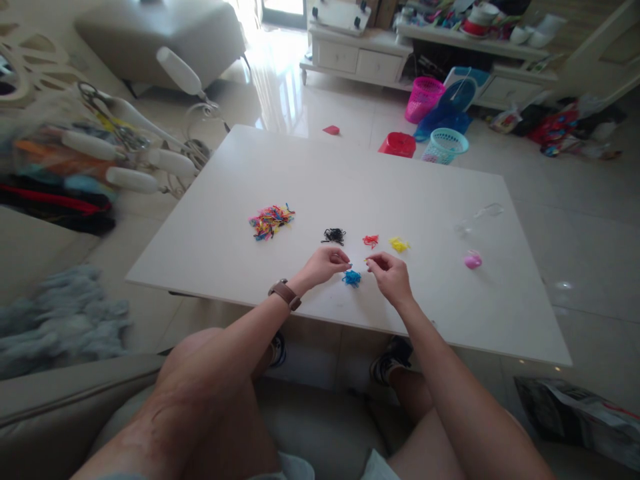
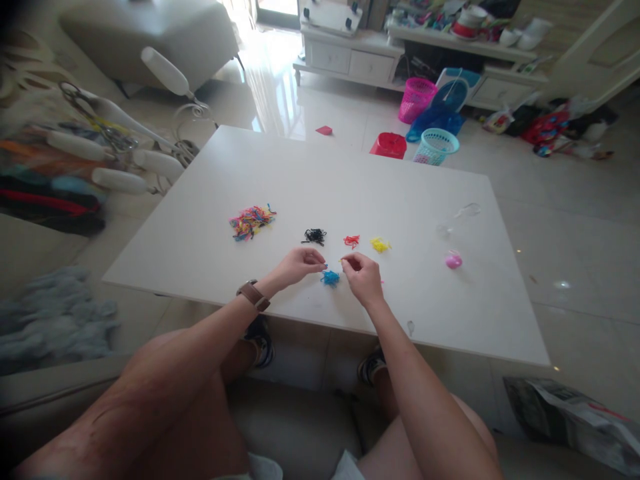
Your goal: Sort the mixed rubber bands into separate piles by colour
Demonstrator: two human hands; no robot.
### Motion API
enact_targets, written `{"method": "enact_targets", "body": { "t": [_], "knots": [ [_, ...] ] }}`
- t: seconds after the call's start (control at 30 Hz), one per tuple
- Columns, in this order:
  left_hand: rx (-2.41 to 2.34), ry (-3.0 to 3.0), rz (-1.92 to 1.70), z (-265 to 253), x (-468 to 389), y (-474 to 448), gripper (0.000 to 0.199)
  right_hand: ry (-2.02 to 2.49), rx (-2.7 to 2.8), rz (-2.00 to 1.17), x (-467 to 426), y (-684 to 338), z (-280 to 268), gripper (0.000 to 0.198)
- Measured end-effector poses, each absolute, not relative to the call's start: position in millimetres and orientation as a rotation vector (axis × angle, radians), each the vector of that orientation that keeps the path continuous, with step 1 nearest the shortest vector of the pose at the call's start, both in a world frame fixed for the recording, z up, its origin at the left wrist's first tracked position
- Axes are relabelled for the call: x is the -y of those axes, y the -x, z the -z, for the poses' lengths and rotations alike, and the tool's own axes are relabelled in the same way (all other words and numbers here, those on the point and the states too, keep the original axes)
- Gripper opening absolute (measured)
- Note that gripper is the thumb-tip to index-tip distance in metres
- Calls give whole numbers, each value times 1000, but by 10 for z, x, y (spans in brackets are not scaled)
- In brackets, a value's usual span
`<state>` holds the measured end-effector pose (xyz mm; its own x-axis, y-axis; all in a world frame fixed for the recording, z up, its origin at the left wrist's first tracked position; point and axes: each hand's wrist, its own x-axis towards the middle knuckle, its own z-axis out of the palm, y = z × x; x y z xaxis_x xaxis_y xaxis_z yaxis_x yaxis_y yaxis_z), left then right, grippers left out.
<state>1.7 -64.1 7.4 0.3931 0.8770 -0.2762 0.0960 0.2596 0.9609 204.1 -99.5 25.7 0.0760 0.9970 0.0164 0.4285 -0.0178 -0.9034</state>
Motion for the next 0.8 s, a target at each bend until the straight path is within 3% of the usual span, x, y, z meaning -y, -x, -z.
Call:
{"method": "enact_targets", "body": {
  "t": [0.13, 0.53, 0.7, 0.8],
  "knots": [
    [-1136, -1285, -657, -63, 636, -46, 13, 1587, 1369, -912, 971, -2084, -232, 18],
    [-1268, -1633, -657, -36, 642, -167, 8, 1592, 1399, -964, 989, -2075, -245, 24],
    [-950, -1285, -737, -64, 615, -201, 30, 1541, 1417, -1064, 999, -2044, -226, 29],
    [-877, -1217, -770, -71, 627, -219, 29, 1497, 1356, -1126, 990, -2024, -214, 33]
  ]
}}
